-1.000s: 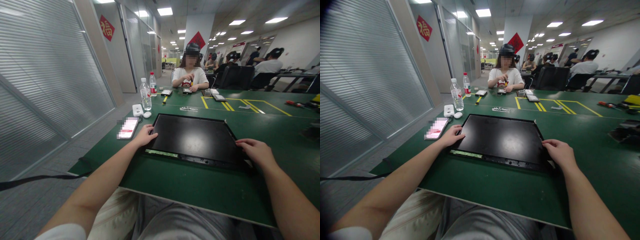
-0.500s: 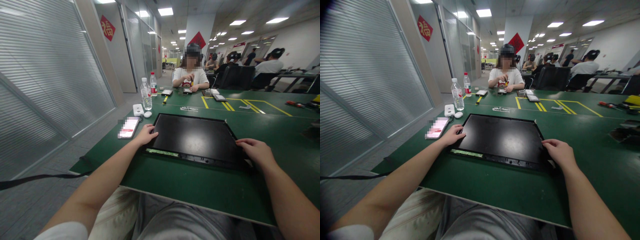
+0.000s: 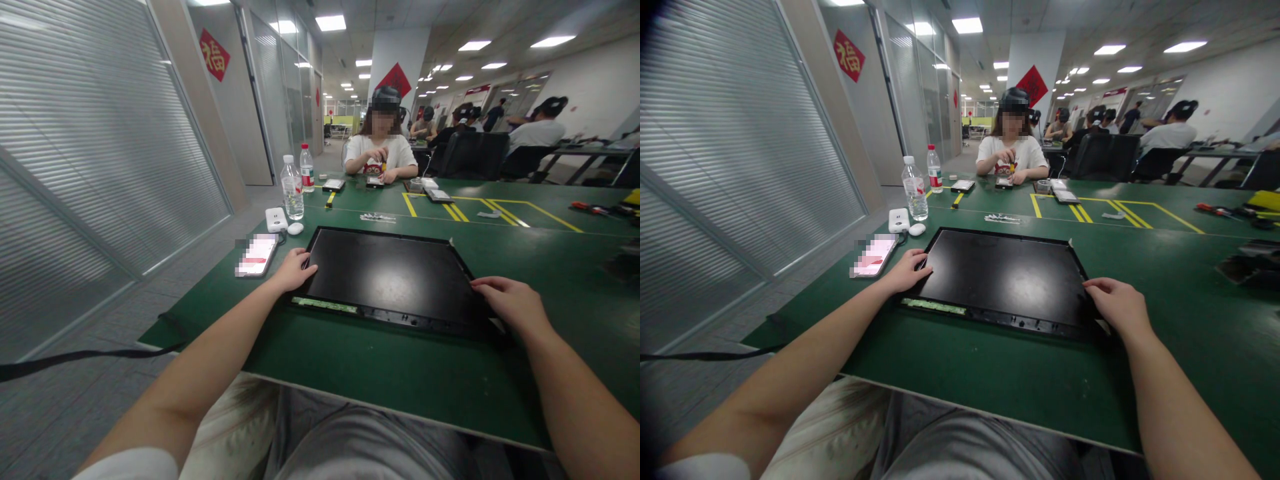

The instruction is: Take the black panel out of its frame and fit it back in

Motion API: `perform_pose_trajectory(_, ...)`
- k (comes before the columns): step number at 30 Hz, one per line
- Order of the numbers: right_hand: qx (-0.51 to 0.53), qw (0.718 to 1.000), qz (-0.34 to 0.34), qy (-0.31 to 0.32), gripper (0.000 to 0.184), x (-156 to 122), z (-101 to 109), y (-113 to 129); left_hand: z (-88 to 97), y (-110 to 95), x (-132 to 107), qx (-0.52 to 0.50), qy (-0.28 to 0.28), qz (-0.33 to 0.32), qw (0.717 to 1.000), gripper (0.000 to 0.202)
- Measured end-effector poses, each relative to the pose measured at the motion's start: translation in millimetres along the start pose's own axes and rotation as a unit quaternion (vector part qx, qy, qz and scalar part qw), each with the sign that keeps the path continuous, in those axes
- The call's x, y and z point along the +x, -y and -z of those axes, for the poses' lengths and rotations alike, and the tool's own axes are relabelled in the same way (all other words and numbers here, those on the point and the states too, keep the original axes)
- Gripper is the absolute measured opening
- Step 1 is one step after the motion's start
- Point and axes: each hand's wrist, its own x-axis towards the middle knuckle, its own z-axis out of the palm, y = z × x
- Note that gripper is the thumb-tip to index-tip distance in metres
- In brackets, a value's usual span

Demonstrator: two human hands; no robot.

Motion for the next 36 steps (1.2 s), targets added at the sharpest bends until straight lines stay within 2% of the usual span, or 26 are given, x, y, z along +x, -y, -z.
perform_pose_trajectory(4,-0.002,1.0,0.003,-0.001,0.024,1,-1,-1,1.0,-3,-1,-0.008,0.003,-0.016,1.0,0.049)
perform_pose_trajectory(9,-0.004,1.0,-0.001,0.008,0.023,3,-3,-6,14.0,-9,-9,-0.015,0.026,-0.033,0.999,0.077)
perform_pose_trajectory(13,0.0,1.0,0.017,0.002,0.019,7,-6,-12,26.4,-14,-15,-0.012,0.059,-0.068,0.996,0.082)
perform_pose_trajectory(17,-0.005,1.0,0.019,-0.003,0.018,10,-8,-15,33.8,-16,-17,0.003,0.067,-0.084,0.994,0.088)
perform_pose_trajectory(20,-0.008,1.0,0.015,0.005,0.019,10,-7,-15,38.2,-16,-16,-0.002,0.079,-0.097,0.992,0.09)
perform_pose_trajectory(30,-0.016,0.999,0.015,0.024,0.017,8,-2,-11,50.3,-16,-19,-0.004,0.17,-0.121,0.978,0.09)
perform_pose_trajectory(36,-0.013,1.0,0.012,0.012,0.019,9,-4,-13,52.6,-15,-20,-0.016,0.177,-0.143,0.974,0.088)
